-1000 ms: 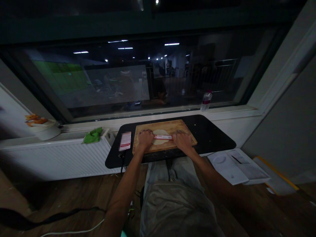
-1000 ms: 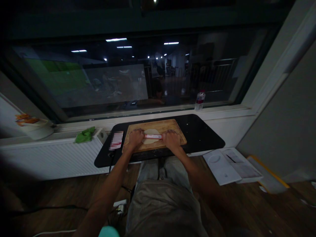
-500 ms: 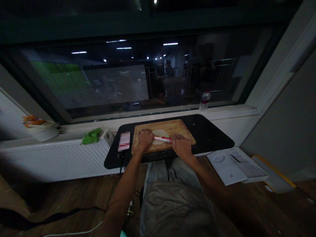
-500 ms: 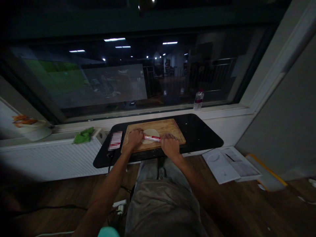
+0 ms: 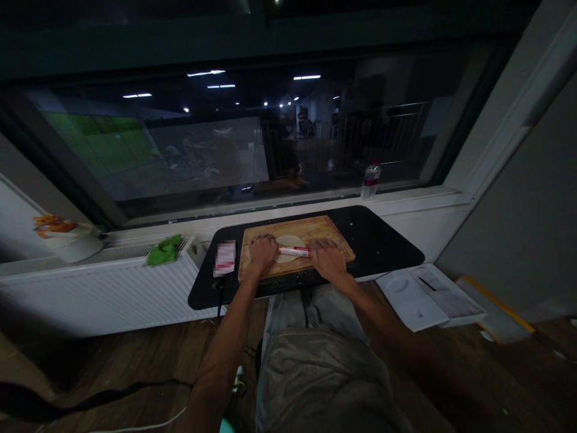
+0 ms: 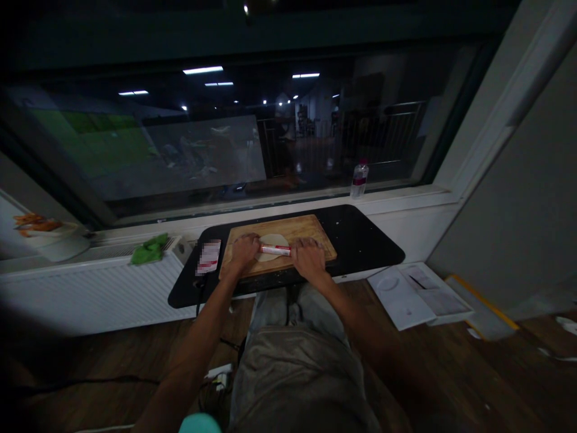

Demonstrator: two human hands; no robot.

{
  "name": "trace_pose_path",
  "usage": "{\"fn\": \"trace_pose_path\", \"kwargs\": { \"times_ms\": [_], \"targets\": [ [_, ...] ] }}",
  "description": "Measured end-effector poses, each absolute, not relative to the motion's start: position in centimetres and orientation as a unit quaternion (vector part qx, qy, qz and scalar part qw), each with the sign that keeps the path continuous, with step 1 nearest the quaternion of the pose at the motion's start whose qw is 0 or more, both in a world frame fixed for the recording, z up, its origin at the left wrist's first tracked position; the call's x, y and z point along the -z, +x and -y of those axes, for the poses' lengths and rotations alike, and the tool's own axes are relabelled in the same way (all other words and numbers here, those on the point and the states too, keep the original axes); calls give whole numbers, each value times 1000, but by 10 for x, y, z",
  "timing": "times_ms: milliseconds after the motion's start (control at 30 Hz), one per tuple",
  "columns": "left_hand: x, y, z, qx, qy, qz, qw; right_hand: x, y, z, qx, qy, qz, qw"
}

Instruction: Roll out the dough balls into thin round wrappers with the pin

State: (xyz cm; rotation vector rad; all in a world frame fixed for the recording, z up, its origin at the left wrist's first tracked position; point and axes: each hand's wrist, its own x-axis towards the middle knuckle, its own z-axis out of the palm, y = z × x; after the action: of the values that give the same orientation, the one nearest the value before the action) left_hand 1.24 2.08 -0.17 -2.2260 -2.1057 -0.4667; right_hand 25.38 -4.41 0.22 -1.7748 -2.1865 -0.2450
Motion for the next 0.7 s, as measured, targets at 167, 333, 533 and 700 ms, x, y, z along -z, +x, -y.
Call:
{"fn": "trace_pose_path", "kwargs": {
  "times_ms": [167, 333, 533, 700],
  "targets": [
    [5, 9, -23, 163, -724, 670, 8, -10, 259, 15, 81, -614, 773, 137],
    [13, 3, -23, 245, -716, 651, -50, -16, 260, -12, 77, -607, 781, 125],
    [21, -2, -26, 354, -687, 622, -122, -9, 269, -23, 54, -543, 815, 194],
    [25, -6, -28, 401, -652, 623, -162, -4, 271, -21, -5, -468, 856, 219]
  ]
}}
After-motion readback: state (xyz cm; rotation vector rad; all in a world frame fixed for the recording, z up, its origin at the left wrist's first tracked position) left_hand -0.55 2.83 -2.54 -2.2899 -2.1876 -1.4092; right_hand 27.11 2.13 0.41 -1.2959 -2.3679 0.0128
